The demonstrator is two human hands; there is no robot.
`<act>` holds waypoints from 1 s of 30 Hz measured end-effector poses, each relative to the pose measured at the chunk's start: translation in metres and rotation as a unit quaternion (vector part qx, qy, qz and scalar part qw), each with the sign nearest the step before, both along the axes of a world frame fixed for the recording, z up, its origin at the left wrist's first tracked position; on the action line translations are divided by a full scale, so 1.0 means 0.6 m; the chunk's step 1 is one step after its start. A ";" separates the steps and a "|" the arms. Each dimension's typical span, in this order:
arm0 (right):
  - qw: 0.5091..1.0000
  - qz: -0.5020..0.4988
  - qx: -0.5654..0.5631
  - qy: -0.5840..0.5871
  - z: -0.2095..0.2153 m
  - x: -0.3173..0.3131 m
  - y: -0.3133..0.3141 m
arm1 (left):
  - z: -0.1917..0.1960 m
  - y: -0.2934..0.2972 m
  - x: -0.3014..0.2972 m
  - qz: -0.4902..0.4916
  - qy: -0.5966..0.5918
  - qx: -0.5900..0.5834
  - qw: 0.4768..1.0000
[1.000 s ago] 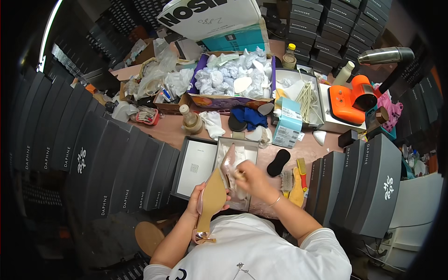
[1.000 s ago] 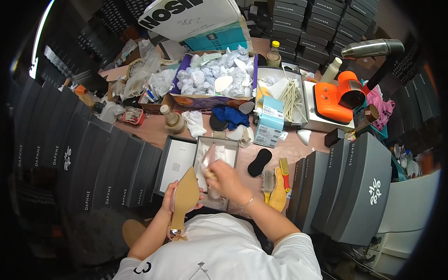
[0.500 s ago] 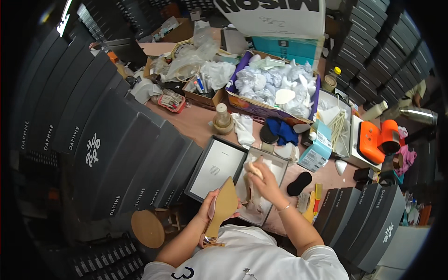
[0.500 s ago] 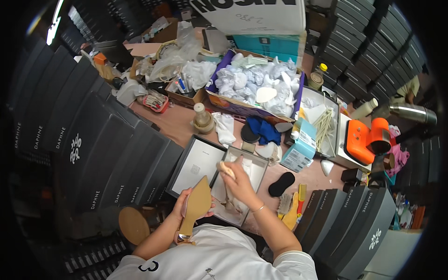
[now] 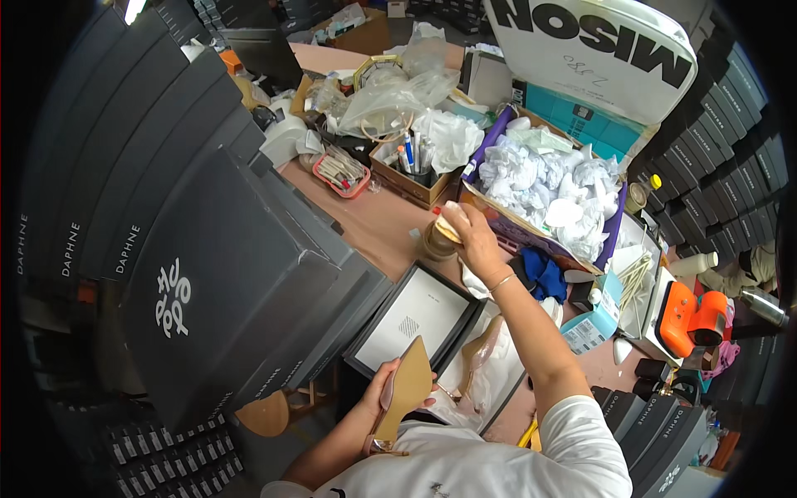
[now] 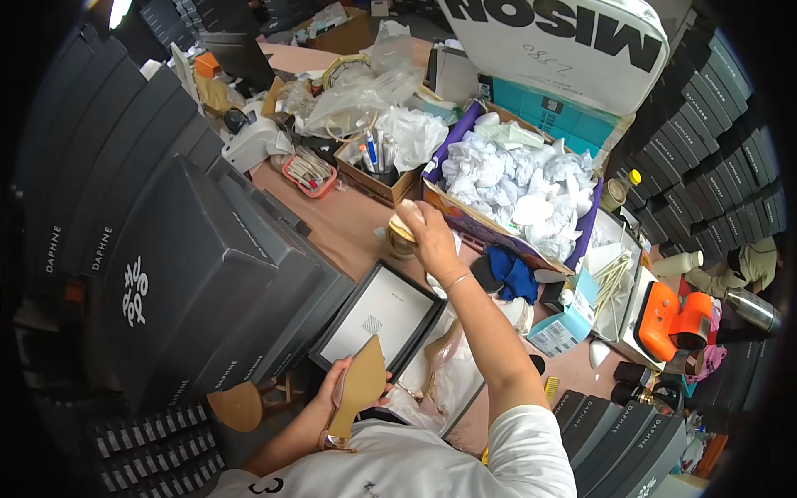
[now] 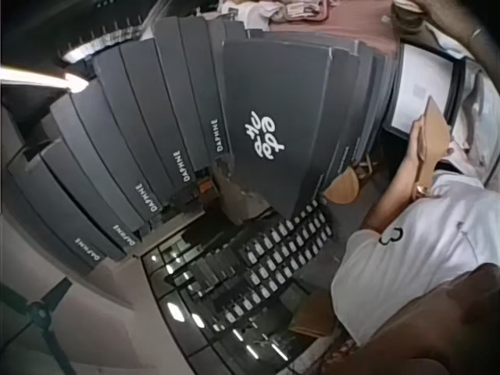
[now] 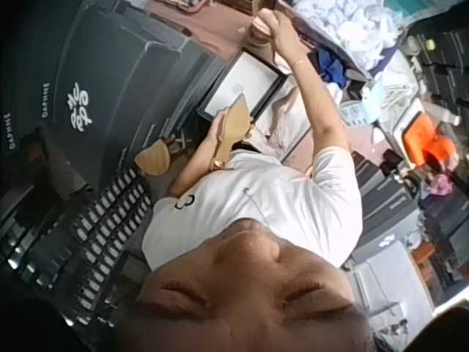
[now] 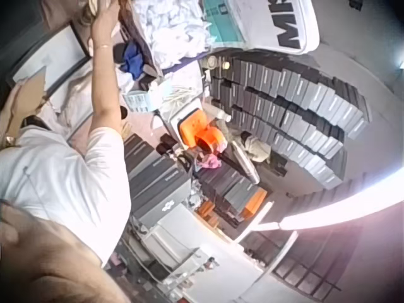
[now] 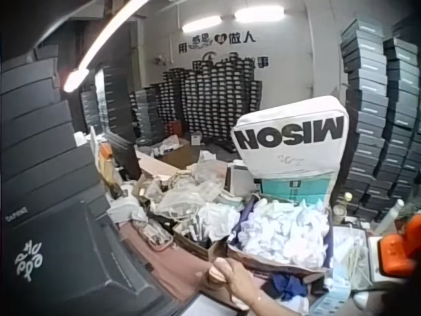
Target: Package high-heeled shoes into boxes using protective wrapping and inserts.
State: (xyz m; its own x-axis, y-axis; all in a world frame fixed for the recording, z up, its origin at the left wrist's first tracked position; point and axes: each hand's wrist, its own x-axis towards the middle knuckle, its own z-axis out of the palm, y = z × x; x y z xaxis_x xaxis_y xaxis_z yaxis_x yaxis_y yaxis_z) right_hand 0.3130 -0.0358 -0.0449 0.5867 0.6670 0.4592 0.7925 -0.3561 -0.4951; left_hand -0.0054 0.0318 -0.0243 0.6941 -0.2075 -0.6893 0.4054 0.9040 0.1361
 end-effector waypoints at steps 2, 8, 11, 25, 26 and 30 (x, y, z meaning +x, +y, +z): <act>0.999 0.001 0.011 0.040 -0.009 0.002 -0.002 | -0.002 0.003 0.001 0.006 0.000 -0.003 1.000; 0.994 -0.006 0.095 0.056 -0.005 0.014 -0.009 | 0.002 0.003 -0.007 0.005 -0.025 -0.003 1.000; 0.949 -0.170 0.238 0.121 0.022 -0.009 -0.068 | -0.004 0.008 -0.029 0.024 -0.029 0.002 0.999; 0.917 -0.246 0.292 0.117 0.008 -0.042 -0.086 | -0.019 0.024 -0.030 -0.002 -0.068 -0.086 0.994; 0.954 -0.198 0.218 0.061 0.022 -0.048 -0.069 | -0.022 0.020 -0.032 0.009 -0.071 -0.083 0.994; 0.998 -0.050 0.035 0.032 -0.018 -0.045 -0.018 | -0.014 0.009 -0.030 0.038 -0.074 -0.020 0.996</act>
State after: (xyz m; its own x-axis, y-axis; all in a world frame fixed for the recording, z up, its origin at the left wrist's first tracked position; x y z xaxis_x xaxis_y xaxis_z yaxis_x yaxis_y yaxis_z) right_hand 0.2859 -0.0467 -0.0554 0.6780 0.5717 0.4620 0.7209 -0.3946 -0.5698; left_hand -0.0233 0.0369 -0.0329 0.8021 -0.1757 -0.5707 0.3140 0.9370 0.1528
